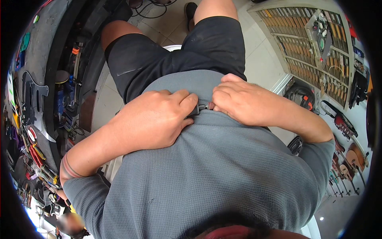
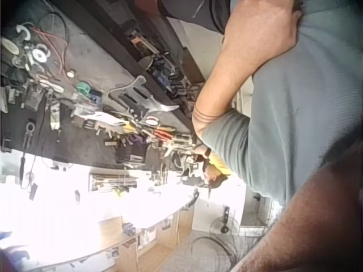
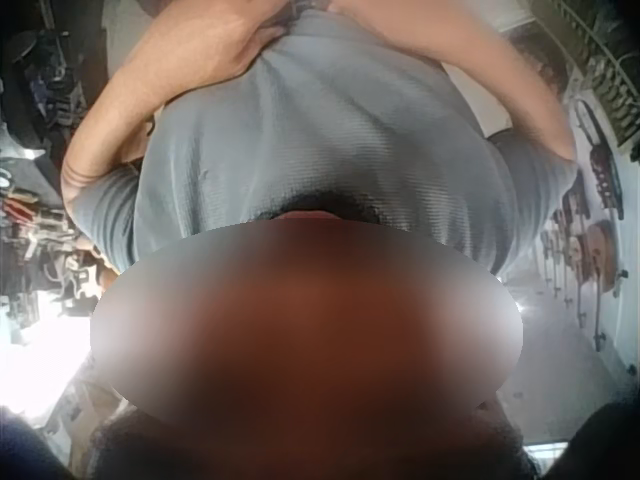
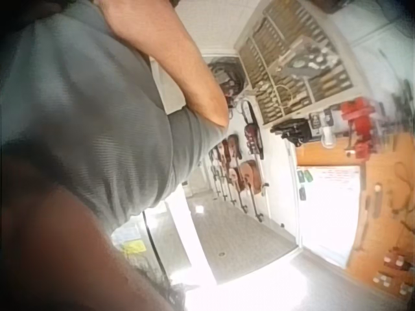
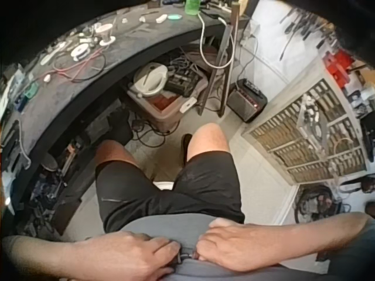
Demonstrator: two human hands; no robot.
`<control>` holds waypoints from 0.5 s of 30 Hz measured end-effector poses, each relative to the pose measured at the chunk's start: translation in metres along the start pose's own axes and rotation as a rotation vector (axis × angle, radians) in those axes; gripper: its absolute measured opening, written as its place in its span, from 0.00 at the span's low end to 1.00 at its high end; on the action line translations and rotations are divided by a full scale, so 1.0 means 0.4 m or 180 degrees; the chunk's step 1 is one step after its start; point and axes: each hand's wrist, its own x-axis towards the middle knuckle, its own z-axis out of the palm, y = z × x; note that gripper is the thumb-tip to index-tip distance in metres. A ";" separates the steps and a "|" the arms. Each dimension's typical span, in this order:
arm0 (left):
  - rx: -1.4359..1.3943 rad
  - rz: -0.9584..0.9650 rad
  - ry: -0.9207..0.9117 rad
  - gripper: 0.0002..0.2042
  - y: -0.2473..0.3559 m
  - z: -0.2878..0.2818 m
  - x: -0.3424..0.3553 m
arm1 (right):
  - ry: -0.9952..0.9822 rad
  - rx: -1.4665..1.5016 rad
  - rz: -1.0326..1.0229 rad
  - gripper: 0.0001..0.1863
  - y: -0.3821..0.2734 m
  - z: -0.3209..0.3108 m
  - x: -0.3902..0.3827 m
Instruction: The person holds a guitar pickguard and fits a green pickup into a slot. They use a rotary tool to sand the edge of the pickup slot, then hold a small component and continue using the rotary tool on it.
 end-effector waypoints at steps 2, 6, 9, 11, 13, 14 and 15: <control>-0.0013 -0.0027 -0.0019 0.23 0.000 0.005 0.000 | -0.0057 0.0010 0.0118 0.09 -0.004 -0.008 0.005; -0.0298 -0.0137 0.0237 0.23 0.006 0.020 -0.003 | -0.0166 0.0068 0.0207 0.10 0.002 -0.008 0.005; -0.0293 -0.0145 0.0173 0.23 0.006 0.016 -0.005 | -0.0142 0.0081 0.0029 0.09 0.008 -0.020 0.005; -0.0245 -0.0092 0.0162 0.23 0.002 0.007 -0.001 | -0.0160 0.0159 -0.0032 0.09 0.015 -0.018 0.007; -0.0085 0.0020 0.0019 0.23 0.002 0.000 0.000 | -0.0176 0.0242 -0.0099 0.10 0.016 -0.019 0.009; -0.0082 0.0012 0.0019 0.23 0.001 0.002 -0.001 | -0.0208 0.0193 -0.0112 0.11 0.013 -0.023 0.009; -0.0164 0.0101 0.0186 0.23 -0.001 0.008 -0.002 | -0.0235 0.0144 -0.0125 0.11 0.011 -0.026 0.009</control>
